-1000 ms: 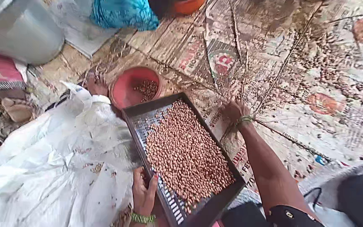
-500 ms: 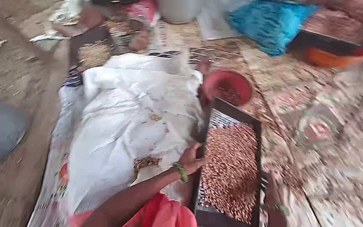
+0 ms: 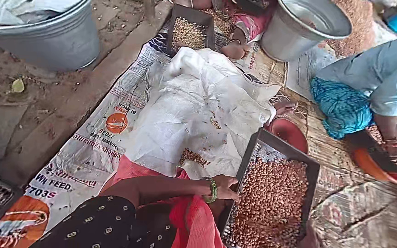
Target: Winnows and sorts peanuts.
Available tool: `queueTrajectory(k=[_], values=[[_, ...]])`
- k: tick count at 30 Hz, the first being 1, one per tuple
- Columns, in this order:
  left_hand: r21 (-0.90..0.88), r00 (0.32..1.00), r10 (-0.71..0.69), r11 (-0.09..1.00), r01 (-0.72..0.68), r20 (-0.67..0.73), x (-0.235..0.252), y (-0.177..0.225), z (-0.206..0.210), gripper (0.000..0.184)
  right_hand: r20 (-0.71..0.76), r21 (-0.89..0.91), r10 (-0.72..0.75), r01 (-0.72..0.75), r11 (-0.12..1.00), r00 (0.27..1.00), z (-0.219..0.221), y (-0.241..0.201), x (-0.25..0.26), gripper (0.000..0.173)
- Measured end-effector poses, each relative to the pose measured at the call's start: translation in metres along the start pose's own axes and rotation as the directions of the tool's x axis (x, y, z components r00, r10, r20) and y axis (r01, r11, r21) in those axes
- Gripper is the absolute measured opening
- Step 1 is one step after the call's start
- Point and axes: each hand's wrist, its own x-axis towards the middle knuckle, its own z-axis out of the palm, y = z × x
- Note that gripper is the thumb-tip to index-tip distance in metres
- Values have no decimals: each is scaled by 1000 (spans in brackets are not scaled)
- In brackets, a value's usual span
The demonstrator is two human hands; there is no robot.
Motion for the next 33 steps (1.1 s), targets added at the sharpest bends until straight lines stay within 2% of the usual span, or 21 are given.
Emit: queueTrajectory(k=[2, 4, 5, 7, 9, 10, 11, 13, 14, 16, 18, 19, 20, 21, 22, 23, 24, 25, 27, 30, 33], values=[[-9, 1000, 15, 1000, -15, -4, -34, -11, -12, 47, 50, 45, -208, 206, 977, 977, 10, -35, 10, 43], [-69, 1000, 26, 997, -26, 1, -68, -28, -19, 41, 136, 14, -363, 365, 931, 922, 33, -92, 6, 40], [-123, 999, 35, 992, -33, 14, -84, -37, -19, 38, 226, -29, -433, 450, 892, 873, 46, -120, 2, 44], [-179, 994, 88, 981, -76, 63, -114, -51, -17, 30, 440, -122, -569, 674, 728, 694, 81, -165, -1, 48], [-111, 975, 183, 979, -170, 122, -138, -61, -16, 29, 634, -146, -583, 819, 554, 508, 122, -197, -6, 51], [-71, 966, 226, 973, -218, 127, -148, -65, -15, 30, 691, -132, -568, 850, 510, 448, 145, -212, -19, 50], [-82, 962, 243, 969, -234, 123, -159, -65, -15, 33, 731, -118, -544, 862, 493, 412, 166, -223, -37, 48], [-239, 963, 202, 958, -157, 176, -183, -63, -23, 46, 765, -53, -526, 849, 525, 373, 206, -232, -69, 45], [-307, 958, 209, 941, -143, 196, -193, -70, -27, 46, 761, -2, -547, 845, 535, 349, 222, -226, -79, 44], [-319, 954, 215, 937, -141, 209, -217, -87, -36, 46, 772, 32, -537, 823, 567, 340, 243, -218, -88, 46], [-301, 972, 135, 951, -73, 192, -248, -84, -55, 50, 789, 37, -519, 817, 575, 330, 248, -214, -84, 47], [-279, 990, 83, 959, -48, 115, -263, -79, -68, 46, 804, 40, -505, 819, 573, 314, 245, -215, -80, 45], [-247, 999, 29, 968, -34, -25, -274, -74, -83, 41, 822, 44, -486, 817, 574, 297, 243, -217, -75, 42], [-198, 975, -11, 980, -34, -224, -279, -70, -99, 37, 835, 62, -476, 814, 577, 274, 241, -219, -69, 39], [-111, 899, -33, 994, -18, -437, -278, -70, -113, 34, 843, 84, -472, 804, 588, 258, 238, -218, -64, 36], [8, 795, -31, 999, 45, -606, -269, -75, -128, 33, 847, 97, -467, 790, 605, 253, 233, -217, -60, 34], [110, 722, -26, 984, 141, -692, -257, -84, -144, 37, 845, 110, -470, 776, 621, 256, 229, -215, -56, 33], [161, 690, -56, 956, 246, -722, -245, -92, -156, 46, 841, 122, -473, 758, 641, 265, 223, -212, -54, 31], [172, 681, -145, 911, 375, -717, -223, -104, -167, 63, 824, 117, -479, 735, 668, 304, 209, -202, -50, 31], [114, 662, -249, 883, 455, -707, -204, -110, -163, 57, 748, 107, -529, 714, 692, 401, 183, -183, -41, 32], [134, 652, -245, 871, 474, -717, -216, -106, -152, 52, 691, 101, -559, 704, 703, 458, 157, -166, -41, 33]])
